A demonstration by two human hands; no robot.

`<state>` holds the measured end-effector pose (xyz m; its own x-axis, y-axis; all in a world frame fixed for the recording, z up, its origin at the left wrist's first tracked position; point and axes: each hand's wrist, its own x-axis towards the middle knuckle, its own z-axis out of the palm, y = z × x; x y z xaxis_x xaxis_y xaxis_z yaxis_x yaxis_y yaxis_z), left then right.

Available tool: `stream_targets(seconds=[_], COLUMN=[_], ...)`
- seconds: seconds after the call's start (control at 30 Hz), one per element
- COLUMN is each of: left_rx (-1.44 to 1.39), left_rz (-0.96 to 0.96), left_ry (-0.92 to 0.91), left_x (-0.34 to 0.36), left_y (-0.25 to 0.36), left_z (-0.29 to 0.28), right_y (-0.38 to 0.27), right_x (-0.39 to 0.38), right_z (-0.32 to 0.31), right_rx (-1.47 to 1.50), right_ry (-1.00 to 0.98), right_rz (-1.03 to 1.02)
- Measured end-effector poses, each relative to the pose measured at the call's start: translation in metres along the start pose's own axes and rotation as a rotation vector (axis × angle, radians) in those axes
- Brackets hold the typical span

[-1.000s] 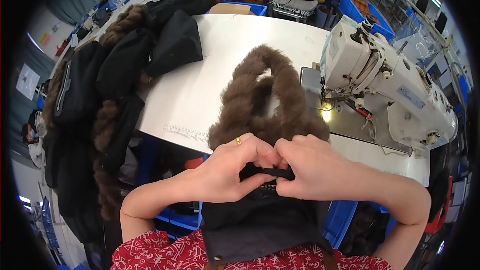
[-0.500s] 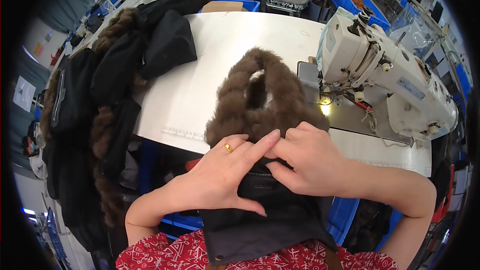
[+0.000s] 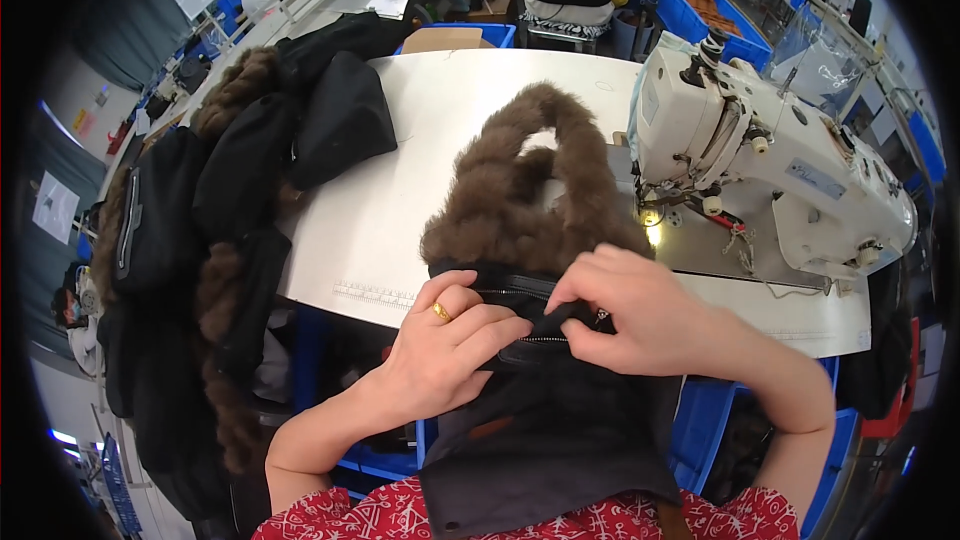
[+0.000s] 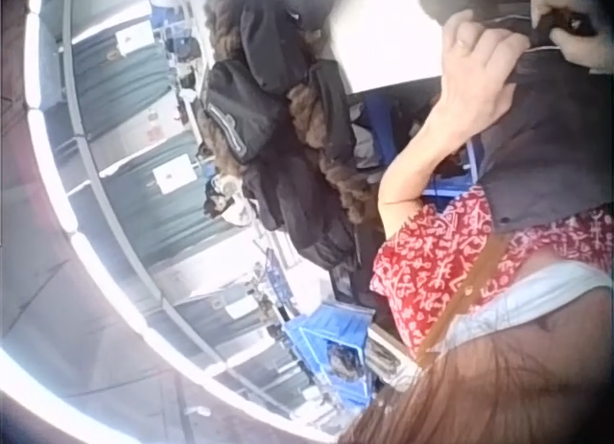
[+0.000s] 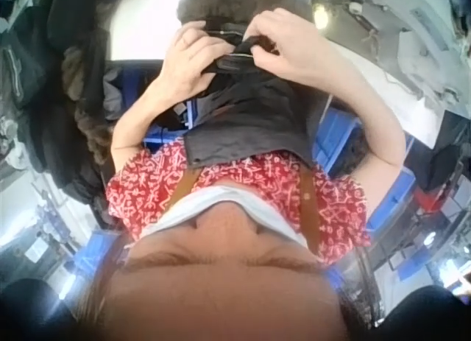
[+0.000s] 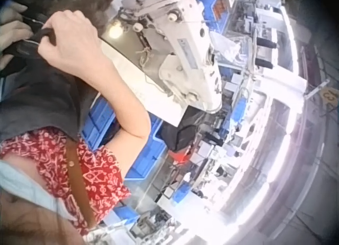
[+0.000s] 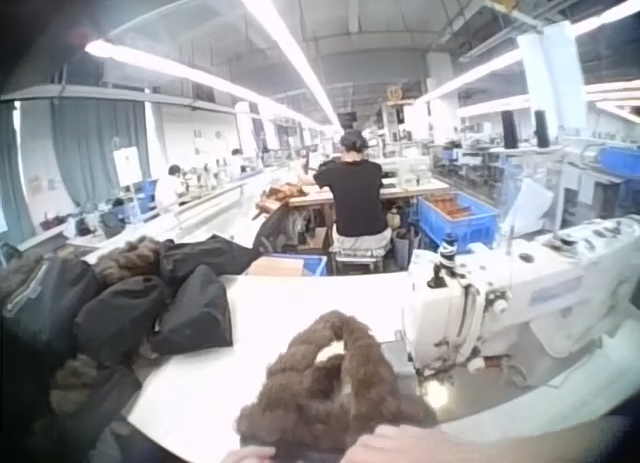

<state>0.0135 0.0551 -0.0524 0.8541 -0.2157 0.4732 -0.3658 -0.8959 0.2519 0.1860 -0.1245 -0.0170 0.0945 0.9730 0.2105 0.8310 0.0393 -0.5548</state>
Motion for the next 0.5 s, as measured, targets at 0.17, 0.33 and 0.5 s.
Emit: stream_targets(seconds=[0.17,0.33,0.5], left_rx=[-0.005,-0.14,-0.283], left_rz=[0.037,-0.084,-0.145], left_ry=[-0.007,0.048,0.046], left_x=[0.003,-0.002,0.016], left_y=[0.0,-0.007,-0.014], left_z=[0.002,0.002,-0.033], right_y=[-0.022,-0.02,-0.009], right_x=[0.054,0.054,0.019], right_z=[-0.035,0.0,0.027], right_rx=[-0.272,-0.368,0.142], right_ry=[-0.691,-0.692,0.27], right_rz=[0.097,-0.041,0.06])
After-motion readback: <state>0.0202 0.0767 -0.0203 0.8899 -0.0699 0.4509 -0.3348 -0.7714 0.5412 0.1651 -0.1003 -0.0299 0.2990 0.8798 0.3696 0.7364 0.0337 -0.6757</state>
